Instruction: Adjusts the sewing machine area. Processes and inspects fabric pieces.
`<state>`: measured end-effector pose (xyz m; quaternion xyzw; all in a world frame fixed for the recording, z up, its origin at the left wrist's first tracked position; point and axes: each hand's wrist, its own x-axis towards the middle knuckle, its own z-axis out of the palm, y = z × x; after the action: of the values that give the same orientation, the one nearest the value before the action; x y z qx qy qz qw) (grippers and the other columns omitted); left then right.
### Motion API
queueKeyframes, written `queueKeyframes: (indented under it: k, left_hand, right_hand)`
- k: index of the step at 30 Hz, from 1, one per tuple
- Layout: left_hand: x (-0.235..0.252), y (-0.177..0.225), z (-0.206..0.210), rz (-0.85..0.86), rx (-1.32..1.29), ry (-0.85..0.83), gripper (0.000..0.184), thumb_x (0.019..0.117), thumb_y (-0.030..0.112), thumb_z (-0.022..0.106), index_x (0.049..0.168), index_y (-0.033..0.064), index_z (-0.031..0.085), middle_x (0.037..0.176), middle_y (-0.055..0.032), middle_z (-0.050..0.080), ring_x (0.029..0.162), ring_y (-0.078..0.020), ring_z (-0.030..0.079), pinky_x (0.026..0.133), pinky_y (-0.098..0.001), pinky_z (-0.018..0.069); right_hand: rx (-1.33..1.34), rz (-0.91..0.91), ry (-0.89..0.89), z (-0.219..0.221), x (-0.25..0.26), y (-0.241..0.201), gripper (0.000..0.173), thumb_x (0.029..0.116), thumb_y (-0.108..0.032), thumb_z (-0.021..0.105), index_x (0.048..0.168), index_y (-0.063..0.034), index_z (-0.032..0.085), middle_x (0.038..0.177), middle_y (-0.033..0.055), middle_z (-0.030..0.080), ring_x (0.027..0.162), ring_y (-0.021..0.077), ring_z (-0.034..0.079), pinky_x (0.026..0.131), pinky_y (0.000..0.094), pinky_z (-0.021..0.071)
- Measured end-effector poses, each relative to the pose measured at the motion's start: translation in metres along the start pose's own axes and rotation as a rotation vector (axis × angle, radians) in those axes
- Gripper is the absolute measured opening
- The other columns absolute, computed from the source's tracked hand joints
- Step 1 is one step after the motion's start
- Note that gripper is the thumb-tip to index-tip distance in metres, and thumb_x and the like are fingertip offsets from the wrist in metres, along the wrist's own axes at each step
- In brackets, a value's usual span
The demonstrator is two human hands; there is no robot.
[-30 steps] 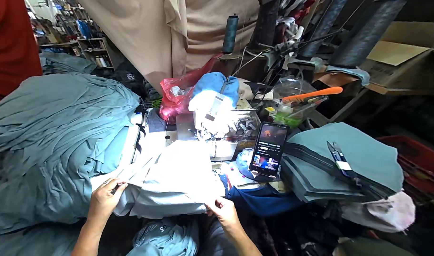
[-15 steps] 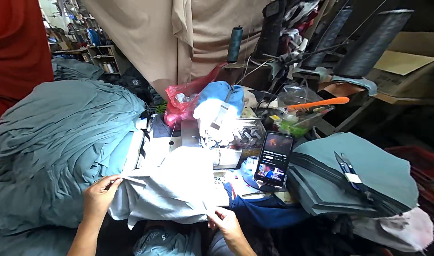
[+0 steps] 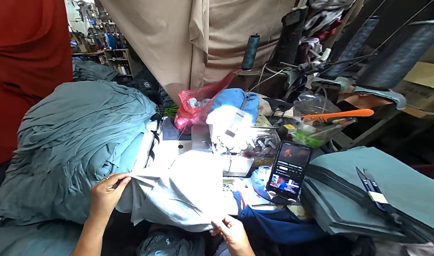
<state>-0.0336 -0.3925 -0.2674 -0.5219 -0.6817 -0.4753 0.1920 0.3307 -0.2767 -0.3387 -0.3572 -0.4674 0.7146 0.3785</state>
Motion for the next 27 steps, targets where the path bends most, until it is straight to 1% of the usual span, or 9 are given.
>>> queueKeyframes:
  k: [5, 7, 10, 13, 17, 20, 24, 27]
  left_hand:
    - [0.011, 0.008, -0.008, 0.056, -0.055, 0.010, 0.017, 0.0903, 0.016, 0.072, 0.095, 0.0018, 0.079, 0.094, -0.0080, 0.077, 0.089, -0.0063, 0.071, 0.085, -0.0204, 0.0569]
    - [0.015, 0.012, -0.012, 0.092, -0.062, 0.005, 0.017, 0.0910, 0.016, 0.072, 0.095, 0.0015, 0.079, 0.094, -0.0075, 0.076, 0.088, -0.0059, 0.071, 0.086, -0.0208, 0.0573]
    - [0.020, 0.015, -0.016, 0.103, -0.034, 0.005, 0.018, 0.0912, 0.019, 0.072, 0.095, 0.0032, 0.080, 0.094, -0.0072, 0.077, 0.088, -0.0061, 0.071, 0.085, -0.0214, 0.0574]
    - [0.022, 0.011, -0.016, 0.081, 0.001, -0.006, 0.021, 0.0930, 0.021, 0.070, 0.096, 0.0033, 0.080, 0.095, -0.0082, 0.076, 0.089, -0.0084, 0.071, 0.085, -0.0237, 0.0576]
    - [0.029, 0.005, -0.013, 0.071, 0.030, 0.012, 0.024, 0.0931, 0.023, 0.069, 0.096, 0.0021, 0.080, 0.092, -0.0113, 0.076, 0.087, -0.0117, 0.071, 0.083, -0.0258, 0.0568]
    - [0.033, 0.004, -0.009, 0.072, 0.042, 0.026, 0.025, 0.0925, 0.024, 0.068, 0.095, 0.0024, 0.080, 0.092, -0.0114, 0.076, 0.086, -0.0122, 0.071, 0.081, -0.0261, 0.0567]
    - [0.036, 0.001, -0.005, 0.070, 0.047, 0.024, 0.024, 0.0923, 0.025, 0.068, 0.096, 0.0050, 0.081, 0.092, -0.0095, 0.076, 0.087, -0.0113, 0.072, 0.082, -0.0257, 0.0564]
    - [0.038, 0.000, -0.002, 0.068, 0.057, 0.028, 0.024, 0.0918, 0.025, 0.068, 0.095, 0.0053, 0.081, 0.090, -0.0094, 0.076, 0.084, -0.0116, 0.071, 0.079, -0.0260, 0.0566]
  right_hand:
    - [-0.010, 0.044, -0.044, -0.002, -0.003, -0.004, 0.012, 0.0965, 0.004, 0.060, 0.089, 0.0015, 0.069, 0.077, 0.0077, 0.074, 0.067, 0.0157, 0.073, 0.068, 0.0312, 0.0637]
    - [-0.041, 0.003, -0.075, -0.006, -0.001, -0.001, 0.013, 0.0967, 0.002, 0.059, 0.090, 0.0002, 0.071, 0.079, 0.0057, 0.075, 0.069, 0.0133, 0.073, 0.069, 0.0295, 0.0627]
    - [-0.100, -0.069, -0.074, -0.009, 0.001, 0.005, 0.010, 0.0927, -0.002, 0.066, 0.086, -0.0042, 0.073, 0.077, -0.0005, 0.072, 0.071, 0.0058, 0.067, 0.070, 0.0241, 0.0577]
    - [-0.165, -0.103, -0.086, -0.008, -0.003, 0.000, 0.008, 0.0904, -0.003, 0.070, 0.084, -0.0051, 0.075, 0.077, -0.0031, 0.072, 0.072, 0.0023, 0.066, 0.072, 0.0226, 0.0566]
    - [-0.212, -0.144, -0.108, 0.000, -0.011, -0.008, 0.008, 0.0897, 0.001, 0.070, 0.085, -0.0035, 0.075, 0.079, -0.0040, 0.072, 0.073, -0.0005, 0.066, 0.073, 0.0206, 0.0566]
    - [-0.197, -0.137, -0.099, 0.003, -0.017, -0.012, 0.009, 0.0897, 0.003, 0.069, 0.086, -0.0032, 0.075, 0.081, -0.0040, 0.073, 0.074, -0.0007, 0.066, 0.074, 0.0206, 0.0572]
    - [-0.157, -0.113, -0.071, 0.003, -0.017, -0.016, 0.011, 0.0907, 0.003, 0.067, 0.087, -0.0044, 0.074, 0.078, -0.0042, 0.073, 0.071, 0.0005, 0.067, 0.071, 0.0217, 0.0575]
    - [-0.191, -0.125, 0.002, 0.004, -0.003, -0.024, 0.012, 0.0891, 0.002, 0.070, 0.081, -0.0056, 0.073, 0.070, -0.0050, 0.070, 0.065, -0.0007, 0.064, 0.067, 0.0206, 0.0551]
